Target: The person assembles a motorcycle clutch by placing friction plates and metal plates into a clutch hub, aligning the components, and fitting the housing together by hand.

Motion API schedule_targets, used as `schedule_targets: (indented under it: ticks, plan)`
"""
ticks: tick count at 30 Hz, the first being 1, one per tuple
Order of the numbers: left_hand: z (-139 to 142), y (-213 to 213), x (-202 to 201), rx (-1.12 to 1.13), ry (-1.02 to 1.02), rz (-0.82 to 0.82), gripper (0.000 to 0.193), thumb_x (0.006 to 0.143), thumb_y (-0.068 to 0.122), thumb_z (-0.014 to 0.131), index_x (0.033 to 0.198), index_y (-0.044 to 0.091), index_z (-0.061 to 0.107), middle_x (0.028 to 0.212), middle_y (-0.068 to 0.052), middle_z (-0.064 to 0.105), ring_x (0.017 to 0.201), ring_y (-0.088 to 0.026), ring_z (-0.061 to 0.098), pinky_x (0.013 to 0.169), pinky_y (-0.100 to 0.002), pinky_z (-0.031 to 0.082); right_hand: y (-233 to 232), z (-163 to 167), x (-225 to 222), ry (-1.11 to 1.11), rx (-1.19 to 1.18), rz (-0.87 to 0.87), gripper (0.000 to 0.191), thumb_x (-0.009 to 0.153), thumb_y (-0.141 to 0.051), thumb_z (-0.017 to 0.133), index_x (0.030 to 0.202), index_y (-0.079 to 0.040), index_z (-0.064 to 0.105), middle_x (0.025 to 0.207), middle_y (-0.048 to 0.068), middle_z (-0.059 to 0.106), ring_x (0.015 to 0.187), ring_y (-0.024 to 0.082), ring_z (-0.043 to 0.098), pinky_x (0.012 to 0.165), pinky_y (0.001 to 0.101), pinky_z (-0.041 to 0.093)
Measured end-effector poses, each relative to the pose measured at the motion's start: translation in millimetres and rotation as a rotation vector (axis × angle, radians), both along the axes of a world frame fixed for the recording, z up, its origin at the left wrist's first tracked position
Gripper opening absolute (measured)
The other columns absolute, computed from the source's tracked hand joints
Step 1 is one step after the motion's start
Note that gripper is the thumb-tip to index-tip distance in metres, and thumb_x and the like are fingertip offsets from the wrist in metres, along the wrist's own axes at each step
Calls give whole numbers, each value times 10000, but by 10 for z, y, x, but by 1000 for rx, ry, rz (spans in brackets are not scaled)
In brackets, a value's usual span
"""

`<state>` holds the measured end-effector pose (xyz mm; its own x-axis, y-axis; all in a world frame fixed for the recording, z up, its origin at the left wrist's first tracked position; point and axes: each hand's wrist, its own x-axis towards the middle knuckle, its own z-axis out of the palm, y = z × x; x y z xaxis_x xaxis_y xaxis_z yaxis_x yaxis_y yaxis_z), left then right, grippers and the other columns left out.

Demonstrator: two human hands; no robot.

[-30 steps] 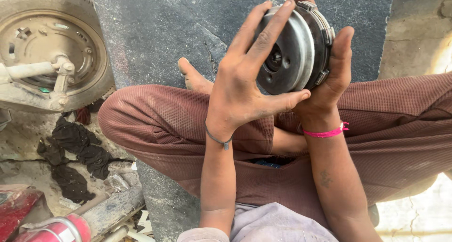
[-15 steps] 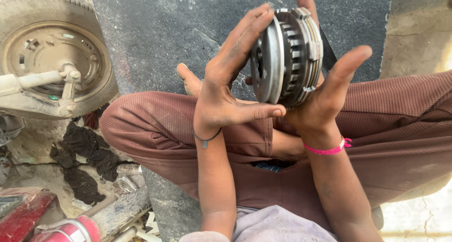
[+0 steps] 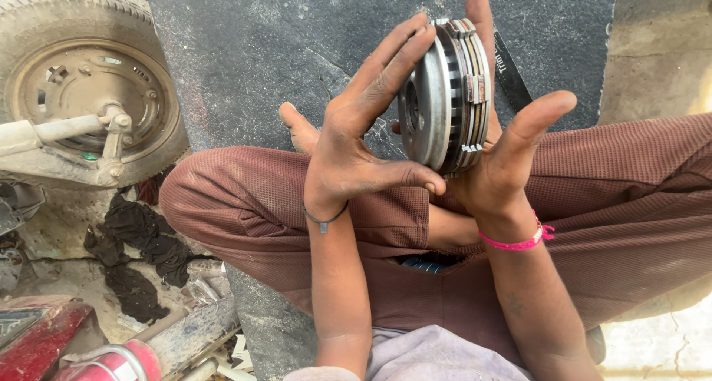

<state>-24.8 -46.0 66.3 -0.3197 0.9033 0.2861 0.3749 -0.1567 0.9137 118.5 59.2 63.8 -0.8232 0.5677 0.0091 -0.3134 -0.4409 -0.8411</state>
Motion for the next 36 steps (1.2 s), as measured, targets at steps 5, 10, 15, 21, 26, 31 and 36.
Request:
schedule_targets:
  ticks: [5, 10, 15, 21, 26, 31, 36]
  plan:
    - [-15, -7, -3, -32, 88, 22, 1192, 599, 540, 986, 1573, 198, 389, 1648, -111, 365, 1501, -301, 397, 1290, -434, 375, 6, 1, -11, 15, 13, -18, 1007, 1012, -840, 228, 1686, -107, 75, 1703, 43, 168, 1569, 196, 261, 1335, 370, 260]
    - [138, 38, 121, -103, 161, 115, 1159, 666, 558, 978, 1595, 220, 372, 1652, -133, 389, 1471, -302, 471, 1248, -414, 465, 64, -186, 14, 41, 2, -73, 937, 1084, -768, 310, 1659, -34, 220, 1532, 108, 399, 1425, 218, 427, 1227, 375, 381]
    - [256, 201, 448, -200, 571, 363, 1166, 667, 666, 912, 1576, 225, 331, 1606, -133, 385, 1400, -340, 470, 1197, -479, 437, 145, -550, -78, 355, -642, -93, 876, 1071, -663, 347, 1622, 15, 282, 1376, 189, 575, 1213, 260, 620, 1055, 360, 549]
    - [233, 197, 405, -215, 479, 250, 1246, 547, 743, 889, 1538, 200, 364, 1607, -142, 383, 1512, -391, 360, 1321, -592, 328, 195, -758, -95, 568, -655, 6, 809, 1091, -697, 352, 1601, -71, 310, 1334, 191, 603, 1196, 265, 697, 958, 349, 627]
    - [241, 102, 379, -275, 544, 260, 1213, 632, 724, 908, 1606, 254, 360, 1653, 15, 368, 1570, -295, 269, 1316, -519, 253, 194, -697, -135, 549, -728, -24, 909, 1007, -726, 314, 1666, -103, 252, 1388, 259, 561, 1299, 407, 581, 1077, 485, 539]
    - [195, 79, 337, -295, 614, 261, 1204, 611, 804, 896, 1571, 246, 430, 1651, 22, 401, 1577, -339, 281, 1296, -568, 248, 192, -679, -179, 552, -700, -19, 917, 978, -743, 309, 1636, -107, 252, 1421, 266, 530, 1345, 528, 488, 1100, 575, 478]
    - [218, 138, 330, -269, 578, 263, 1214, 598, 810, 876, 1564, 229, 426, 1647, 6, 400, 1571, -335, 289, 1305, -575, 246, 235, -800, -135, 558, -629, -1, 850, 1008, -738, 331, 1540, -76, 352, 1406, 275, 571, 1361, 464, 534, 1053, 517, 536]
